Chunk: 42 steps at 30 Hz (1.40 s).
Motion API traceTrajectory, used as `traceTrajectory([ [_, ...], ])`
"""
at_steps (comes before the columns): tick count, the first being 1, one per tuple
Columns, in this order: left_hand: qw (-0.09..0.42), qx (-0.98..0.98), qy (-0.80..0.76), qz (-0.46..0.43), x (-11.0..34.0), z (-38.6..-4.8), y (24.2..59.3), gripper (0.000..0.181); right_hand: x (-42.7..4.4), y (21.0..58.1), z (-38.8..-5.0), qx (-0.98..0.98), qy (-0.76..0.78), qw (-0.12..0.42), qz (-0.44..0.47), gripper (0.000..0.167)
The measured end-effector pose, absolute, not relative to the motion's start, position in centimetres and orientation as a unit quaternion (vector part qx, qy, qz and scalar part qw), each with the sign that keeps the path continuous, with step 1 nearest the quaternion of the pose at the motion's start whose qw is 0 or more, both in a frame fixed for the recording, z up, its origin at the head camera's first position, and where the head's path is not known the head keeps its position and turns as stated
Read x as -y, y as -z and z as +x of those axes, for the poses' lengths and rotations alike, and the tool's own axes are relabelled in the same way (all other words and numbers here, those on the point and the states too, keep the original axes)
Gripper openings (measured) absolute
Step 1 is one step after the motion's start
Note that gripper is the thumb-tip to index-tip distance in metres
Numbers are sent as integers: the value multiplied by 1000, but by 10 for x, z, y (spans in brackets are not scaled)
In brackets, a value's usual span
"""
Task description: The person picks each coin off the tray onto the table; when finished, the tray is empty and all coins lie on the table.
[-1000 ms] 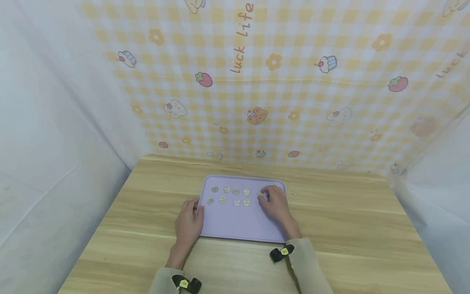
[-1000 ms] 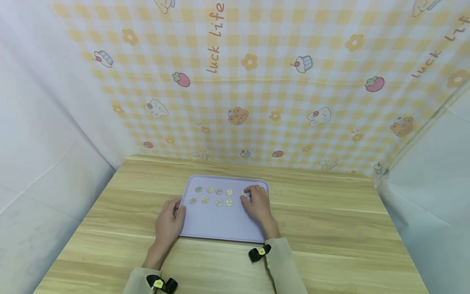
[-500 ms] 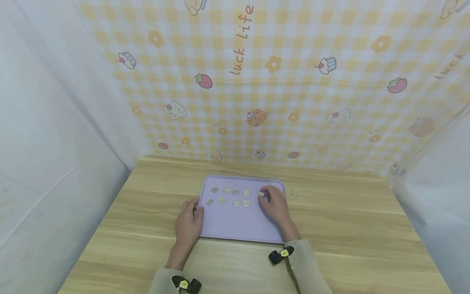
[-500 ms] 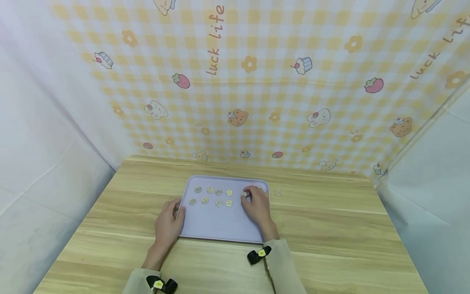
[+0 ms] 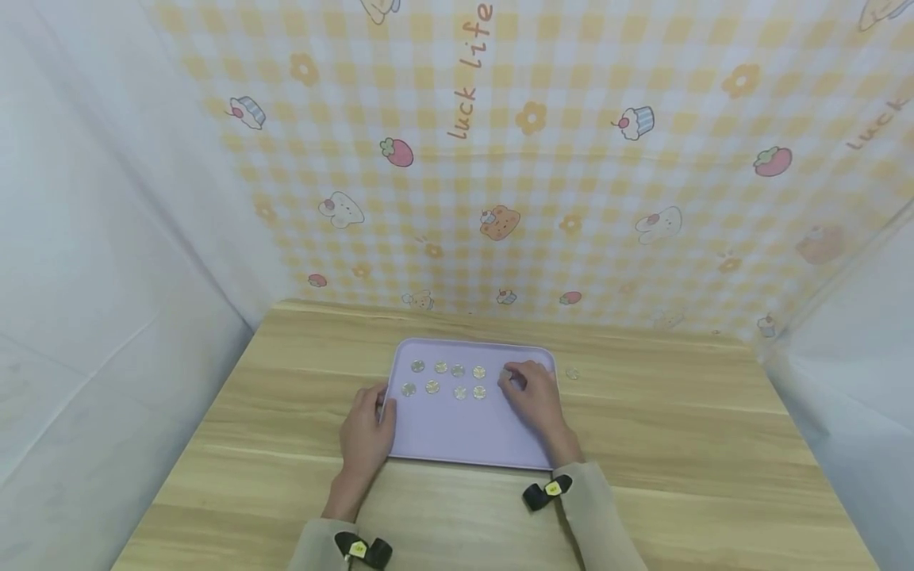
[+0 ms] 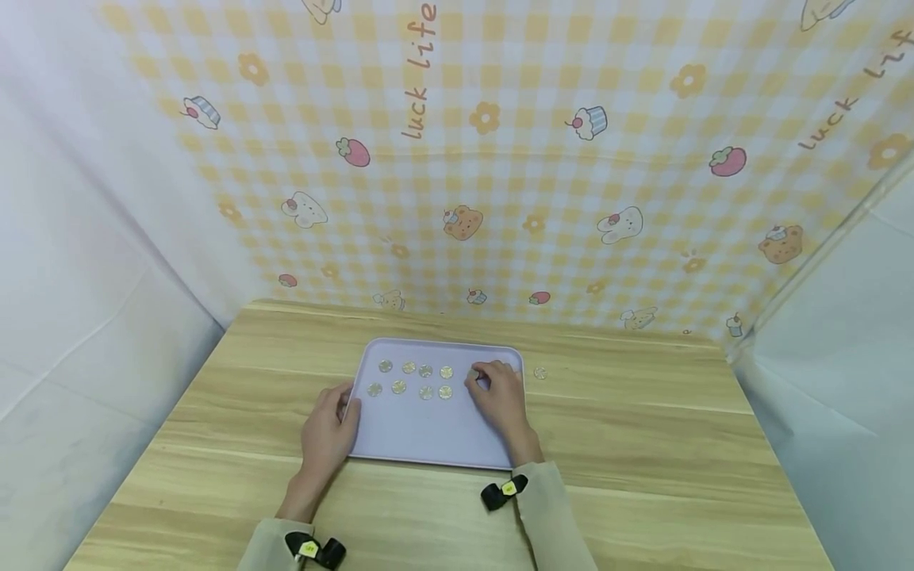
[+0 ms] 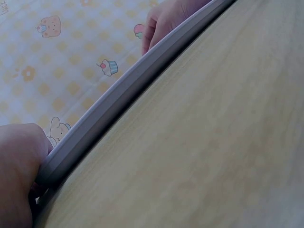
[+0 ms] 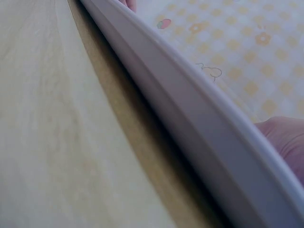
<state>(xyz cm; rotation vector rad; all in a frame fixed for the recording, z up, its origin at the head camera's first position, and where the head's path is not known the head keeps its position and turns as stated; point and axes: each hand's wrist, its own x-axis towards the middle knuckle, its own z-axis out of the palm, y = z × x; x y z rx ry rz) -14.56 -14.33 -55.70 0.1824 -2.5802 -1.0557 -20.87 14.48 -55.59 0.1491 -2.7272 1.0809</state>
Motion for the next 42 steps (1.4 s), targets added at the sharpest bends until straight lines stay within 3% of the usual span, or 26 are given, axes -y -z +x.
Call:
traceTrajectory([
  [22,165,912,370,64,142,-149,553,33,-145,551,-209,928,-356,102,43,24],
  [42,161,911,374,70,145,-147,554,33,-144,552,-207,899,-397,166,80,24],
])
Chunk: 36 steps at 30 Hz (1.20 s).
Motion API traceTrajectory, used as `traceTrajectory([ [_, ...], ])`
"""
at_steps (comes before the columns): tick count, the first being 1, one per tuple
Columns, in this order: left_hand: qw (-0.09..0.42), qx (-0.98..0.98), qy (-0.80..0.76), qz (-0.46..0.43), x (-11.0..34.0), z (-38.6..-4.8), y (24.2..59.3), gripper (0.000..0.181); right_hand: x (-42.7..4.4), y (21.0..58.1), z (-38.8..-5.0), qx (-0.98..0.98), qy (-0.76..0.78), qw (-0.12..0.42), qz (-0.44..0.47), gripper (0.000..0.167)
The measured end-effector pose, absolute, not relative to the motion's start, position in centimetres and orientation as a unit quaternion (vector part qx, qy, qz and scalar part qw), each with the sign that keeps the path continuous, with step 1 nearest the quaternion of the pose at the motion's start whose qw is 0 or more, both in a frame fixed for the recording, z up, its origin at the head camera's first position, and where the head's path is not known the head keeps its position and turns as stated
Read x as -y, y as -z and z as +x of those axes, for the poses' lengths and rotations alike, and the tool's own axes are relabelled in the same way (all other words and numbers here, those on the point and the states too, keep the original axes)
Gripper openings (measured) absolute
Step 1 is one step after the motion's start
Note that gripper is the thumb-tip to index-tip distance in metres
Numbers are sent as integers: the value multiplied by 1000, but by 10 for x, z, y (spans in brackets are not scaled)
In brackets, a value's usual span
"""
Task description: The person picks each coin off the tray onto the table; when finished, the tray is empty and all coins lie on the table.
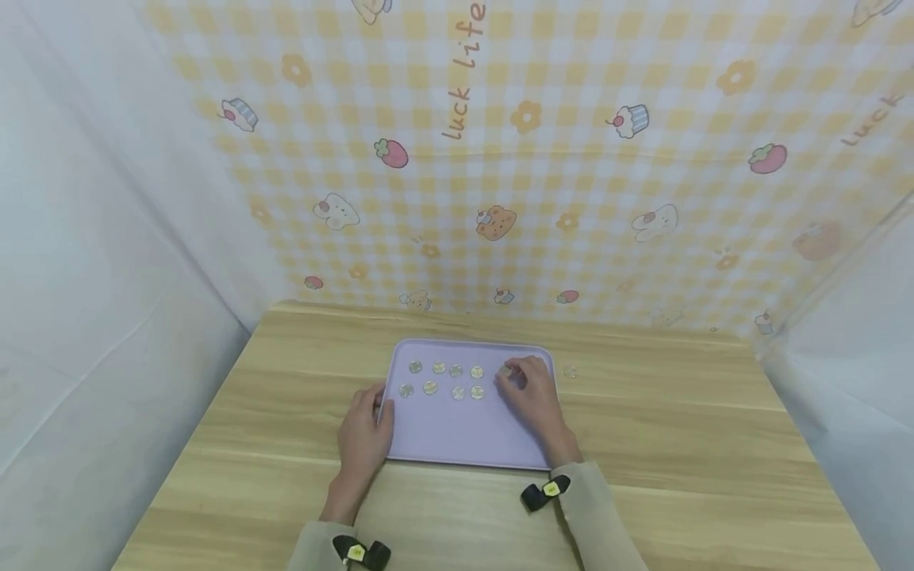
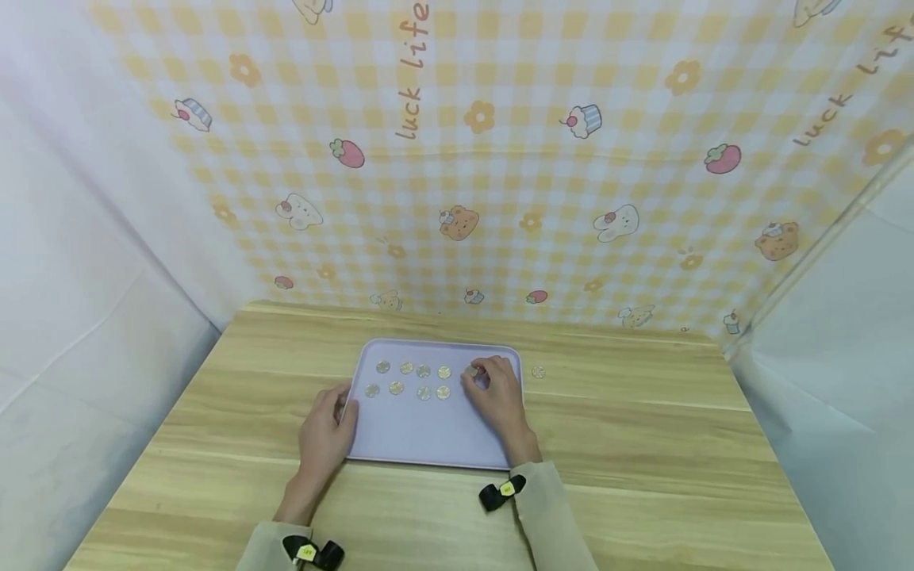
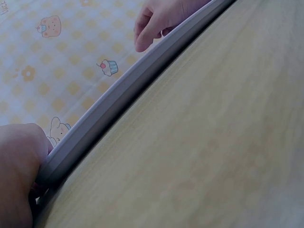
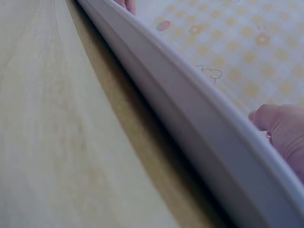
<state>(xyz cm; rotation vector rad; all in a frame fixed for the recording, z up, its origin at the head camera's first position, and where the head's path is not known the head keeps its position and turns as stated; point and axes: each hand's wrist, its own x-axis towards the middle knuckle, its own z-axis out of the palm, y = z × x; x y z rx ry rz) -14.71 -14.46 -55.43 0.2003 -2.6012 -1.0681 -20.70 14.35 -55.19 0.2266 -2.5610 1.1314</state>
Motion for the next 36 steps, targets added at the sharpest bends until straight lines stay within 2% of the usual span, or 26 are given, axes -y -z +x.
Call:
traceTrajectory([
  [13,170,908,375,69,145,-145,556,33,-143,555,-207,891,-414,167,79,25],
  [21,170,909,375,65,145,-147,557,33,-144,556,-207,884,-416,191,97,26],
  [29,172,911,369,70,145,-145,560,33,-143,554,-204,892,-403,172,112,29],
  [36,172,911,370,63,145,-146,559,33,-143,555,-205,882,-436,160,82,32],
])
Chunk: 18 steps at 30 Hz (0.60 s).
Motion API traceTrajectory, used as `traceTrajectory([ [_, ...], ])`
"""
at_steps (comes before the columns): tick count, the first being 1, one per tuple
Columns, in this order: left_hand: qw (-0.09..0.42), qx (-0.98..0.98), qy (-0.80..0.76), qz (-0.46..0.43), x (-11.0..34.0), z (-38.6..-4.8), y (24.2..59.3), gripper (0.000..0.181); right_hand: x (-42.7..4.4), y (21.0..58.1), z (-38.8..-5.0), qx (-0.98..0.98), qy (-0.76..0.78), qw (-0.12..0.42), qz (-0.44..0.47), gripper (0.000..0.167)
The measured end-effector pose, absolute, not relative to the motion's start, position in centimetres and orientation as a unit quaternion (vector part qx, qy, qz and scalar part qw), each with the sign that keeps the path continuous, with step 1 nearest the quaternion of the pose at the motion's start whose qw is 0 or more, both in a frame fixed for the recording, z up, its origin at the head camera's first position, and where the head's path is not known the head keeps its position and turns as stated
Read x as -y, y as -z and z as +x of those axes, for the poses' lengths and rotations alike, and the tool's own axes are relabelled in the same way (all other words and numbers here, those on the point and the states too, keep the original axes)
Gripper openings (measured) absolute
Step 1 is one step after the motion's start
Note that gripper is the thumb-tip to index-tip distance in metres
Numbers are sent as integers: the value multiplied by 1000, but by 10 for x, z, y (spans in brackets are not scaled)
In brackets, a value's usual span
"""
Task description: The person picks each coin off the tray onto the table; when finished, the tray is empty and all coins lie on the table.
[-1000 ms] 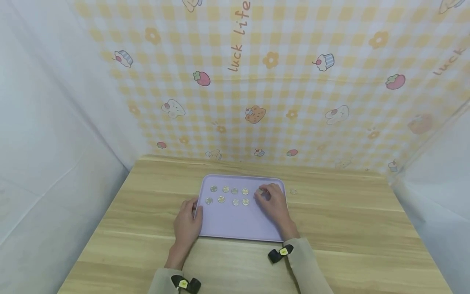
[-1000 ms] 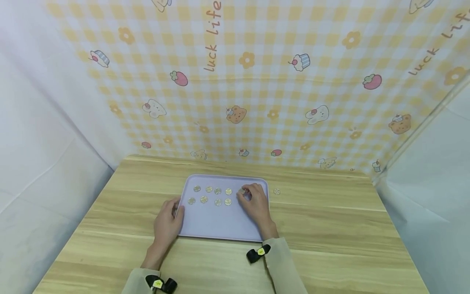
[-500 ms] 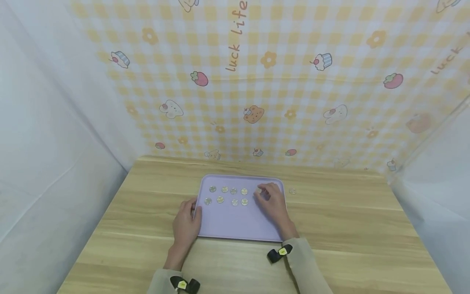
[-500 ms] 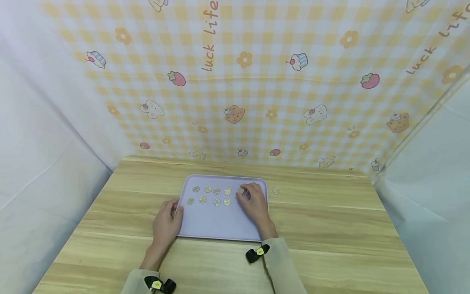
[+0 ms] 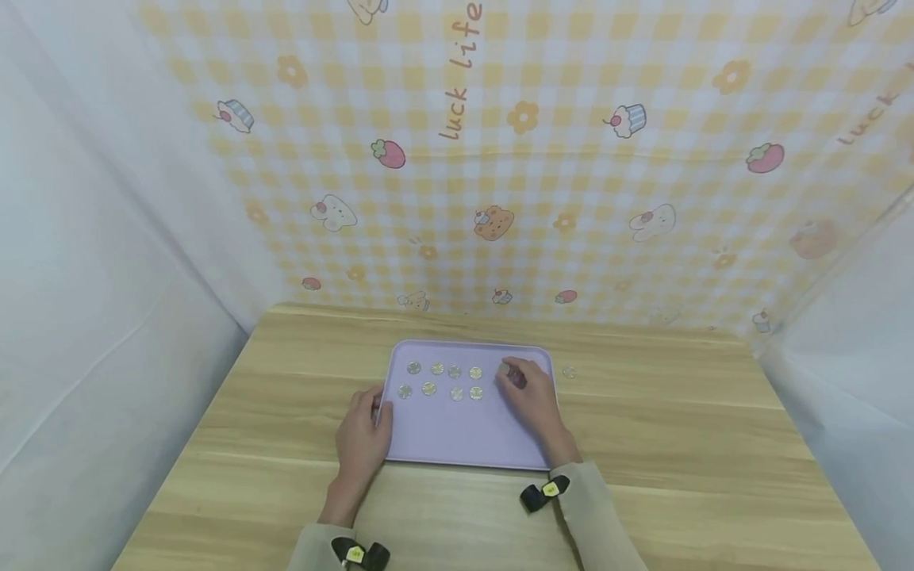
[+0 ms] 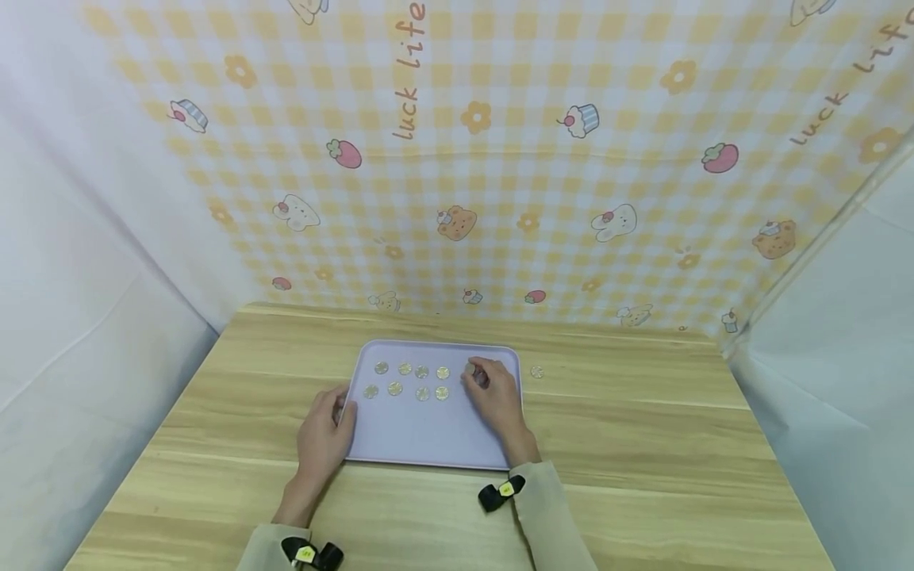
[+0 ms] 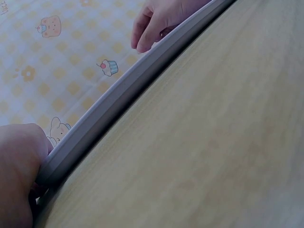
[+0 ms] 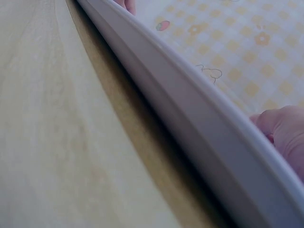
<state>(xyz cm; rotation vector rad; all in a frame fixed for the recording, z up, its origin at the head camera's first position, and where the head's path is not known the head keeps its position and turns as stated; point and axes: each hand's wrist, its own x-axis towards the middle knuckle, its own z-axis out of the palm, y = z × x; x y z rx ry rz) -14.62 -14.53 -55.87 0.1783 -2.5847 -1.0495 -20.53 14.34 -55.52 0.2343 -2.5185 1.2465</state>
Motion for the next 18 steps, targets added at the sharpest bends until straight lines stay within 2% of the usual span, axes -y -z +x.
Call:
traceTrajectory([
  [18,175,910,371,60,144,-147,556,32,-143,557,-207,882,-447,134,69,34],
])
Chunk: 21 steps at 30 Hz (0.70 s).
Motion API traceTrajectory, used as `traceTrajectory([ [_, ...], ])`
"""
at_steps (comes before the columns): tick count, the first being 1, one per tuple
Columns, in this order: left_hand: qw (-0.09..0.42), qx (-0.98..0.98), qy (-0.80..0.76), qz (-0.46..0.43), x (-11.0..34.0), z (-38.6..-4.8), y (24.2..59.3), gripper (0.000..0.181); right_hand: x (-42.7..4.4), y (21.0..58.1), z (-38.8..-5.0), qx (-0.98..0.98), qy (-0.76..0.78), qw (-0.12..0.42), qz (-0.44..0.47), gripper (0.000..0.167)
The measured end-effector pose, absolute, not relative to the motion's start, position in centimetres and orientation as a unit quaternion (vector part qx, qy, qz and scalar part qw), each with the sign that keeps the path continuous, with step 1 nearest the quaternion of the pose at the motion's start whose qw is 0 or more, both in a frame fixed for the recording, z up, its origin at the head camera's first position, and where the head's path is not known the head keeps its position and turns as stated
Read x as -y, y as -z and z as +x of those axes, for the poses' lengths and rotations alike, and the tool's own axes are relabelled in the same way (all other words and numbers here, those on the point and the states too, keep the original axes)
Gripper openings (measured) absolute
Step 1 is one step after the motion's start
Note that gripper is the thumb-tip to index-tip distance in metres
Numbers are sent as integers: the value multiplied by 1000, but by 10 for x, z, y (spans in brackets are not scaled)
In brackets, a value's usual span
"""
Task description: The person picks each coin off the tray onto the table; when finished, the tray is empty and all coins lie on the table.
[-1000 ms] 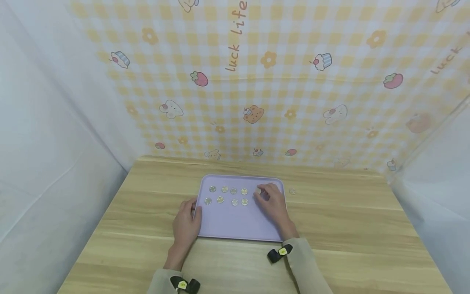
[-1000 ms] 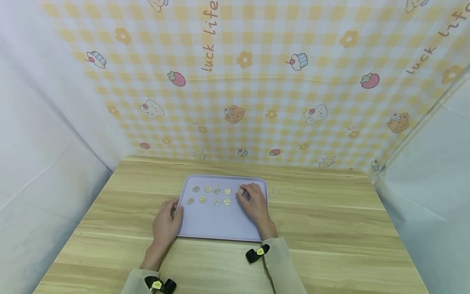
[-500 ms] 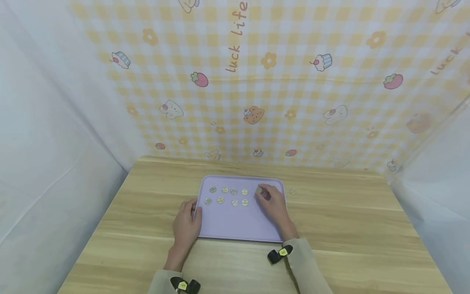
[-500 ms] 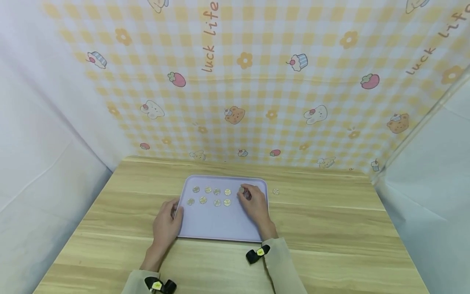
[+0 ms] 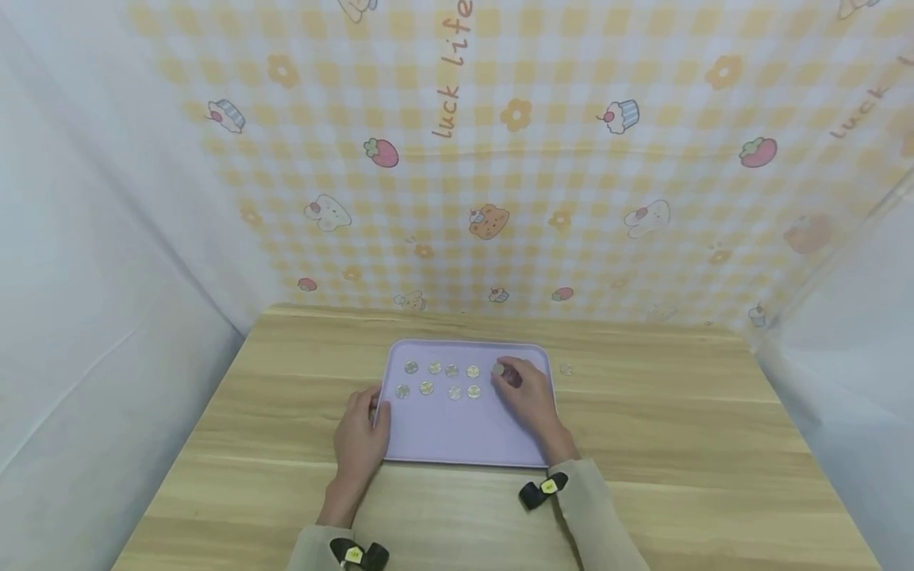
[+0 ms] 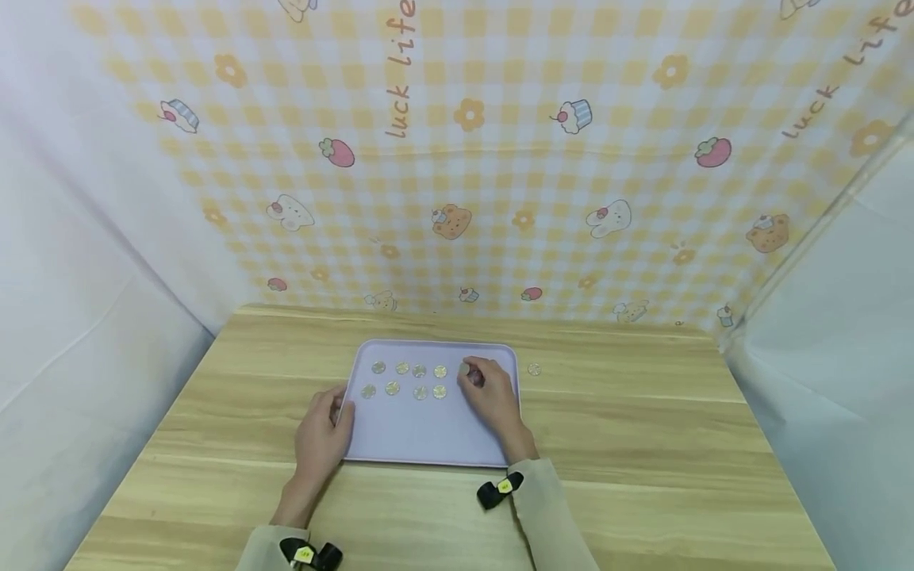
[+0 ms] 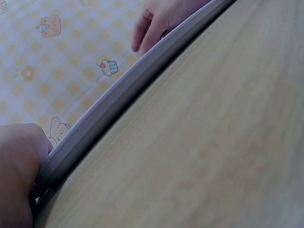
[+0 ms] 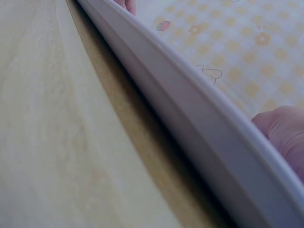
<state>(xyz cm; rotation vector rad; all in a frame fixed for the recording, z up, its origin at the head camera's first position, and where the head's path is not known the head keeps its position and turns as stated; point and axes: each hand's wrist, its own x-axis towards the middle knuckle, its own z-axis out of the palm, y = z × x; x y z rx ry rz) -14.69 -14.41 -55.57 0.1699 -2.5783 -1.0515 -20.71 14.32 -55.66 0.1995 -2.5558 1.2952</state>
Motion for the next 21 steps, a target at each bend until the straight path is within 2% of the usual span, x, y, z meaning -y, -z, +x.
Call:
traceTrajectory([
  [21,165,912,370,68,144,-146,557,33,-146,558,-211,842,-507,163,87,28],
])
